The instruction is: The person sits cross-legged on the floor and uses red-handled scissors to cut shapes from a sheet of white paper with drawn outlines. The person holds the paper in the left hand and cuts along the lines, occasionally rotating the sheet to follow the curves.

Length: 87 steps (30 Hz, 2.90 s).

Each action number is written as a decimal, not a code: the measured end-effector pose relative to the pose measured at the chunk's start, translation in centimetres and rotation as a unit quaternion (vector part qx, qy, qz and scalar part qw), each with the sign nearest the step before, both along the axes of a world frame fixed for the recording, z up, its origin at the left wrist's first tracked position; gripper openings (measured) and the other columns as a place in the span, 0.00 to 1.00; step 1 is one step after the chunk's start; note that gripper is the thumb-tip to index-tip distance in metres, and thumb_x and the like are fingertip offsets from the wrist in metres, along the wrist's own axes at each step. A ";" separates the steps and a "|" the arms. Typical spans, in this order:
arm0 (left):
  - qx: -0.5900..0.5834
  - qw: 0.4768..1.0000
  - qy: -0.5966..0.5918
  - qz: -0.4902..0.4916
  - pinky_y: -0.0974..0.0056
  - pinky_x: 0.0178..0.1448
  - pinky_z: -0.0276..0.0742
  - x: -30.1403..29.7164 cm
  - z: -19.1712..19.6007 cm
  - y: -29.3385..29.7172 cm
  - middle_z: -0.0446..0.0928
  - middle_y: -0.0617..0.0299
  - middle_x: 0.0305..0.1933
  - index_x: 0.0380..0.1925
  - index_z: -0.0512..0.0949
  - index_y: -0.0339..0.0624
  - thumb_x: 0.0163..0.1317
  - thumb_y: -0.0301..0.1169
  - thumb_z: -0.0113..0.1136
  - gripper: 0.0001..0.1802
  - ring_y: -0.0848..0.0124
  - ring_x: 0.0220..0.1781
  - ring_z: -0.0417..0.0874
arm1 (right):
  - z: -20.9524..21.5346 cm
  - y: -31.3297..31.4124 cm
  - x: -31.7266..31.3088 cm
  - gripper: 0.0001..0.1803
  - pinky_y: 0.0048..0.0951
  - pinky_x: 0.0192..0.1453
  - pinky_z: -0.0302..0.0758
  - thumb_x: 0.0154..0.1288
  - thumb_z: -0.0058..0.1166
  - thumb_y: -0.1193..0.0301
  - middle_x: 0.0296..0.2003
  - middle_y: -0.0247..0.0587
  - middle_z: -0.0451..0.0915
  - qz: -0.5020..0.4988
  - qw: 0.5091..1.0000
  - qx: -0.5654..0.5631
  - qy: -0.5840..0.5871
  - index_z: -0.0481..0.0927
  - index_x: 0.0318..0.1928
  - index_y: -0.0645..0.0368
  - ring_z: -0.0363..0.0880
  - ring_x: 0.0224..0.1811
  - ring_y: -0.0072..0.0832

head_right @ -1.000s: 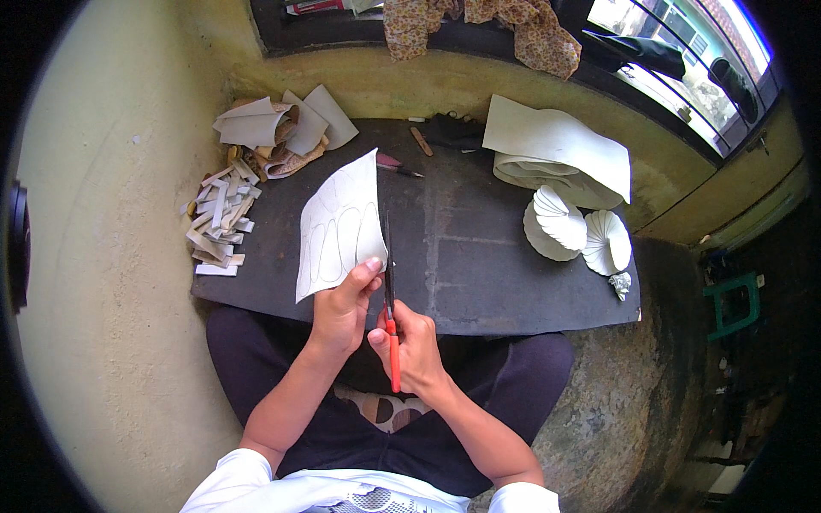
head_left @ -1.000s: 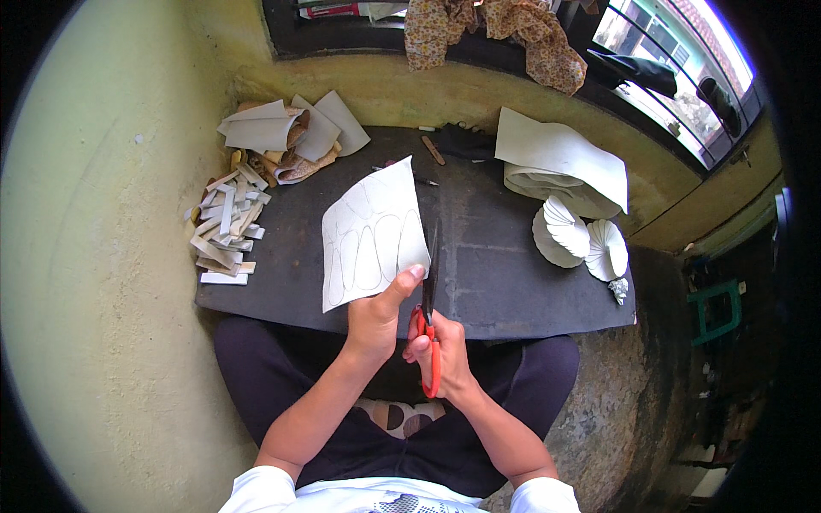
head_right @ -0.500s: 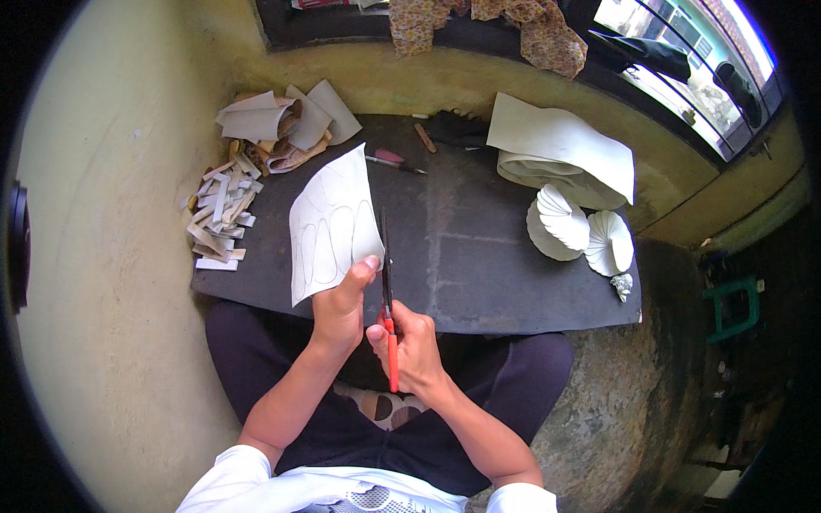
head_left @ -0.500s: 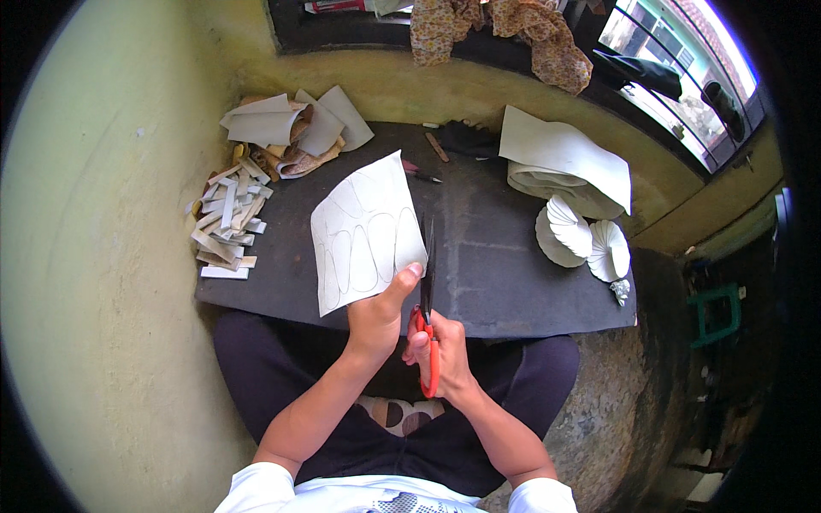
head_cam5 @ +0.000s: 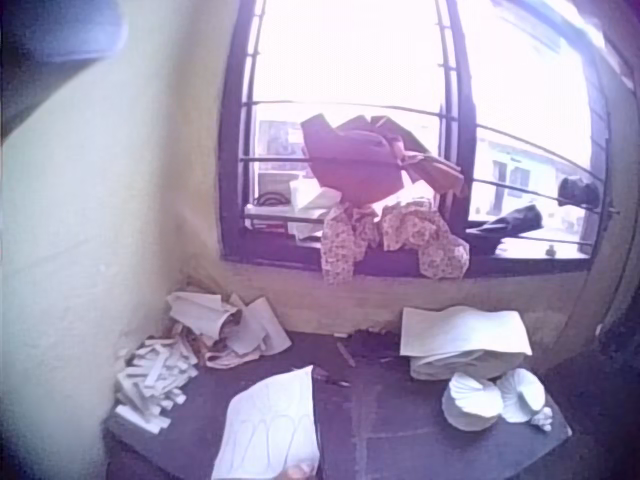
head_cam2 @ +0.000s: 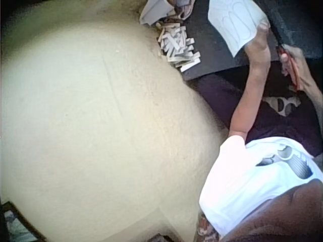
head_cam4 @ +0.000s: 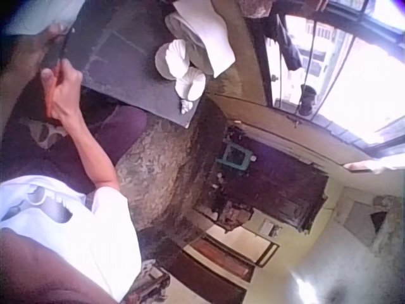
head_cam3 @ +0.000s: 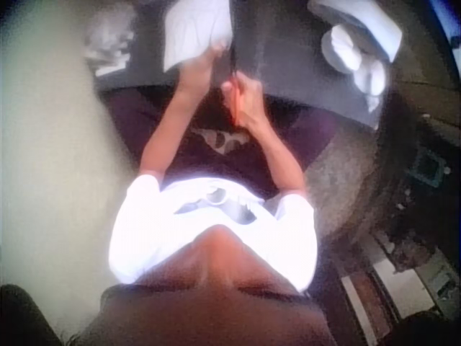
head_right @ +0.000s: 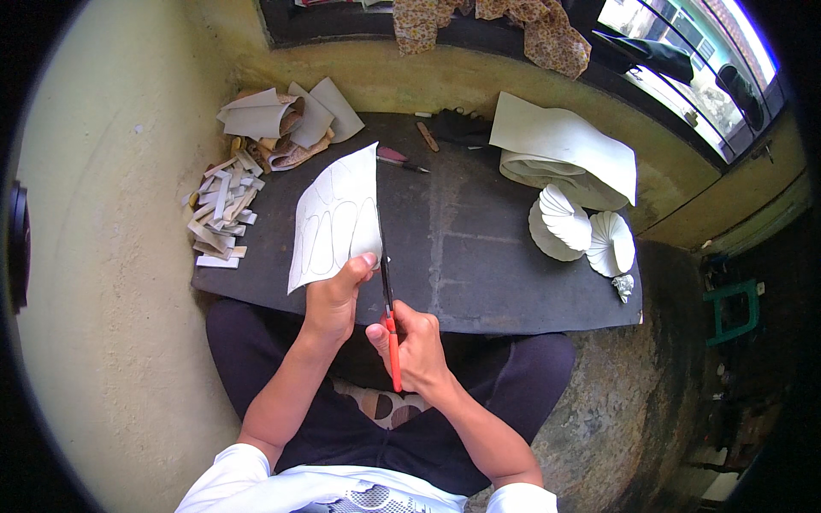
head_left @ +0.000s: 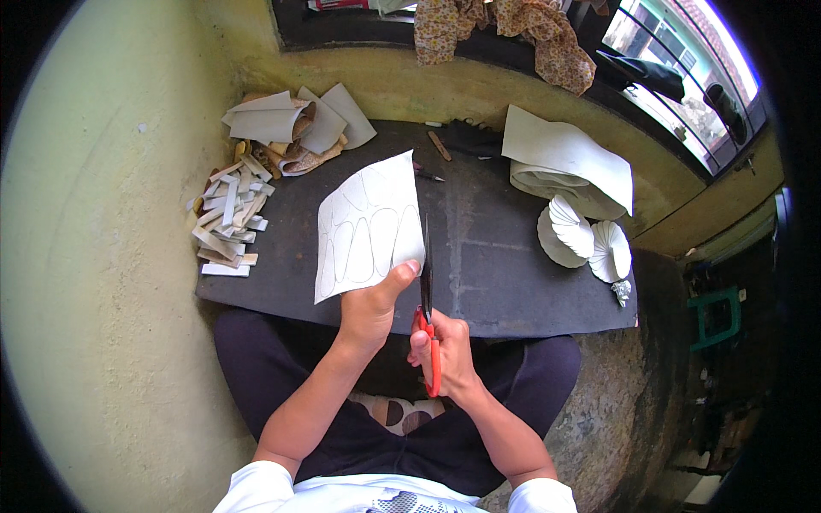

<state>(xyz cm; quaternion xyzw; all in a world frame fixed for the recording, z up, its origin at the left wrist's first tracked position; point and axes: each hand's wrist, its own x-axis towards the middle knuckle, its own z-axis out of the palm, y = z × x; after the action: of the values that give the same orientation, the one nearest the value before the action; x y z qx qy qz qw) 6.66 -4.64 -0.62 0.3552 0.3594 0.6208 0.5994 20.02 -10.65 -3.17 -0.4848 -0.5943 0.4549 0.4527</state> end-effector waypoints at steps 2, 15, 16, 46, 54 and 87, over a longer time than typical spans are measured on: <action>0.006 1.000 -0.005 0.003 0.65 0.59 0.74 0.1 0.0 0.0 0.76 0.60 0.51 0.58 0.73 0.34 0.61 0.29 0.69 0.26 0.72 0.52 0.78 | -0.1 0.0 0.0 0.40 0.33 0.24 0.64 0.69 0.54 0.34 0.14 0.37 0.66 -0.001 1.000 0.002 0.005 0.67 0.25 0.62 0.65 0.18 0.23; 0.036 0.998 0.053 0.014 0.67 0.58 0.75 -0.2 1.4 -0.1 0.78 0.60 0.50 0.55 0.76 0.33 0.64 0.28 0.68 0.21 0.73 0.50 0.79 | -0.1 0.1 0.1 0.39 0.35 0.24 0.65 0.69 0.56 0.36 0.13 0.41 0.65 -0.016 1.000 0.006 -0.021 0.68 0.24 0.63 0.64 0.16 0.29; 0.038 0.997 0.071 0.016 0.67 0.58 0.75 -0.2 1.6 -0.1 0.78 0.60 0.50 0.55 0.76 0.33 0.64 0.29 0.68 0.21 0.73 0.50 0.79 | 0.0 0.1 0.0 0.39 0.35 0.24 0.65 0.69 0.56 0.36 0.13 0.41 0.66 -0.018 1.000 0.004 -0.018 0.68 0.24 0.63 0.64 0.16 0.29; 0.040 0.998 0.010 0.047 0.66 0.58 0.75 1.0 -0.3 -0.1 0.80 0.60 0.50 0.55 0.77 0.32 0.68 0.30 0.68 0.19 0.72 0.51 0.80 | -0.1 0.3 0.4 0.39 0.33 0.26 0.71 0.69 0.52 0.34 0.16 0.42 0.73 0.017 0.999 -0.033 0.006 0.70 0.28 0.64 0.75 0.20 0.28; 0.041 0.998 0.013 0.047 0.65 0.59 0.75 1.1 -0.3 -0.1 0.79 0.59 0.51 0.55 0.76 0.32 0.68 0.31 0.68 0.20 0.71 0.52 0.80 | -0.3 0.3 0.3 0.41 0.34 0.25 0.69 0.69 0.51 0.33 0.15 0.42 0.72 0.002 1.000 -0.023 -0.017 0.69 0.26 0.64 0.73 0.19 0.27; -0.040 0.997 -0.062 0.018 0.70 0.52 0.76 0.1 -1.3 0.1 0.79 0.62 0.50 0.56 0.76 0.35 0.66 0.27 0.69 0.20 0.77 0.48 0.80 | -1.7 0.8 -0.5 0.30 0.26 0.30 0.77 0.75 0.54 0.43 0.22 0.35 0.78 -0.038 0.995 0.003 0.094 0.77 0.38 0.64 0.78 0.23 0.22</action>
<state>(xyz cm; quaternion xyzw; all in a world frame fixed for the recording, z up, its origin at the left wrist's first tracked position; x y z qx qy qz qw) 6.73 -4.59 -1.88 0.2857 0.3521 0.6373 0.6231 19.51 -9.84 -4.85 -0.4603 -0.5315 0.4795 0.5250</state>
